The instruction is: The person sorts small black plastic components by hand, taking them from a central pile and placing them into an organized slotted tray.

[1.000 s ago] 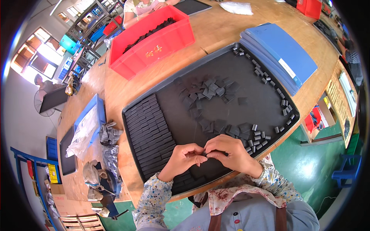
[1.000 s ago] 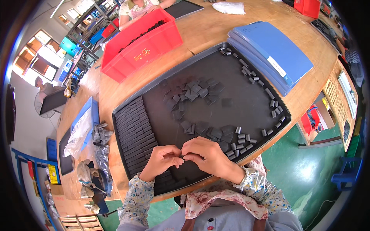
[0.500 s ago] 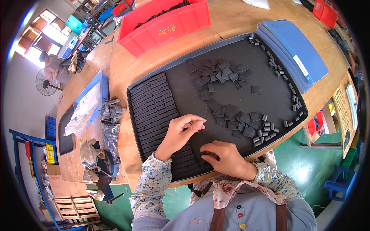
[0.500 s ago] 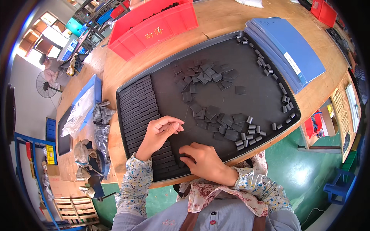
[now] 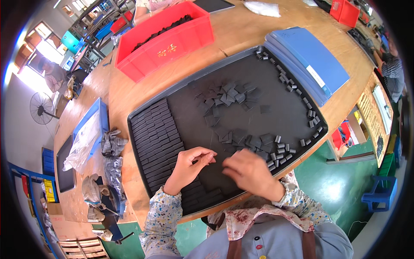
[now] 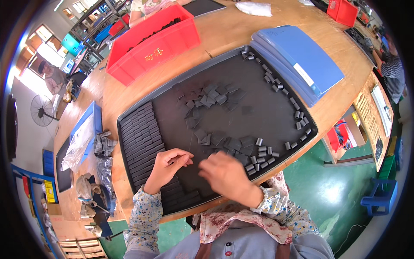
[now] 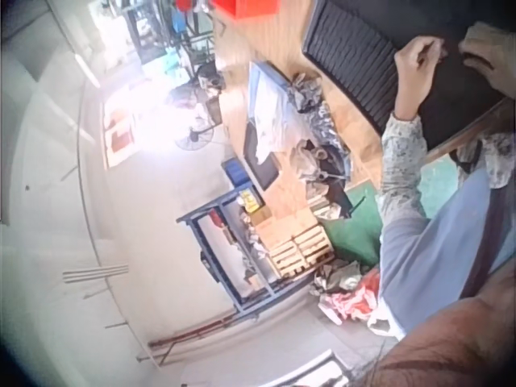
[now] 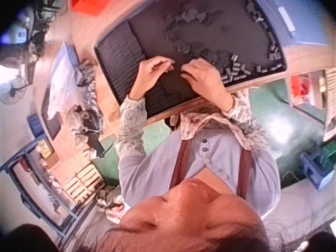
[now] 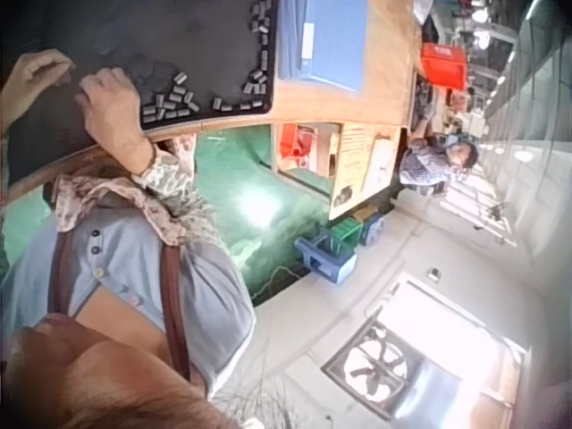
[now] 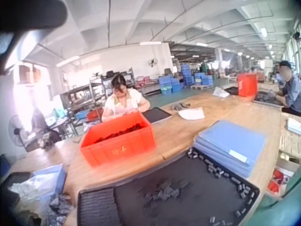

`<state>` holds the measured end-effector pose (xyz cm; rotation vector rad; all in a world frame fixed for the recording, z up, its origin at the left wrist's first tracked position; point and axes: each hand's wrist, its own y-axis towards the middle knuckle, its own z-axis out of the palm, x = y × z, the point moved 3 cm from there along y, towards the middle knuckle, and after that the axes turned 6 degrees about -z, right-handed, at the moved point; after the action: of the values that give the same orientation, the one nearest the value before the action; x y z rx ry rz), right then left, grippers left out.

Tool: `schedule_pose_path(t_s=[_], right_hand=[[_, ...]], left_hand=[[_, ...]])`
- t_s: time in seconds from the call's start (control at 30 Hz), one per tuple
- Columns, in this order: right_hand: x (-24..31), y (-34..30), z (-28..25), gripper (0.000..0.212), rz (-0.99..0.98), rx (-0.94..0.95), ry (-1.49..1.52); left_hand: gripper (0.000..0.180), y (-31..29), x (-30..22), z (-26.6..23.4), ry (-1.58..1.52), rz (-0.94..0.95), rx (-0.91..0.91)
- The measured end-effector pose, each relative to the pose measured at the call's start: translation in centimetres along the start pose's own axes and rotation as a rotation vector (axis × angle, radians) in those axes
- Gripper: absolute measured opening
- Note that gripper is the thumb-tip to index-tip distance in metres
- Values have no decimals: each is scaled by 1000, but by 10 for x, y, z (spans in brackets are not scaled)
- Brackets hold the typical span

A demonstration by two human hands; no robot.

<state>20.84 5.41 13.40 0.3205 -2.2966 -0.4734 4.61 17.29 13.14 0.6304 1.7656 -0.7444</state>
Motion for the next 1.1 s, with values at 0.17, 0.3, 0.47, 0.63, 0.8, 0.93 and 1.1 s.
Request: schedule_pose_path(t_s=[0.17, 0.3, 0.47, 0.63, 0.8, 0.93, 1.1], right_hand=[[-30, -1, -40, 35, 155, -228, -364], [-42, -8, -46, 41, 221, -186, -400], [-50, -7, -49, 36, 231, -188, -293], [-48, -6, -50, 33, 262, -196, -244], [-41, -1, -54, 28, 250, -240, -250], [-44, -3, -51, 24, 245, -275, -184], [-39, 0, -55, 17, 255, -369, -120]], left_hand=[[18, 0, 6, 1, 15, 7, 18], [18, -1, 2, 3, 48, 39, 18], [18, -5, -4, 16, 99, -13, 127], [24, -11, -6, 29, 214, 10, 193], [44, -14, -7, 32, 231, 134, 201], [51, -16, -11, 38, 201, 244, 201], [55, -17, 0, 42, 298, 322, 181]])
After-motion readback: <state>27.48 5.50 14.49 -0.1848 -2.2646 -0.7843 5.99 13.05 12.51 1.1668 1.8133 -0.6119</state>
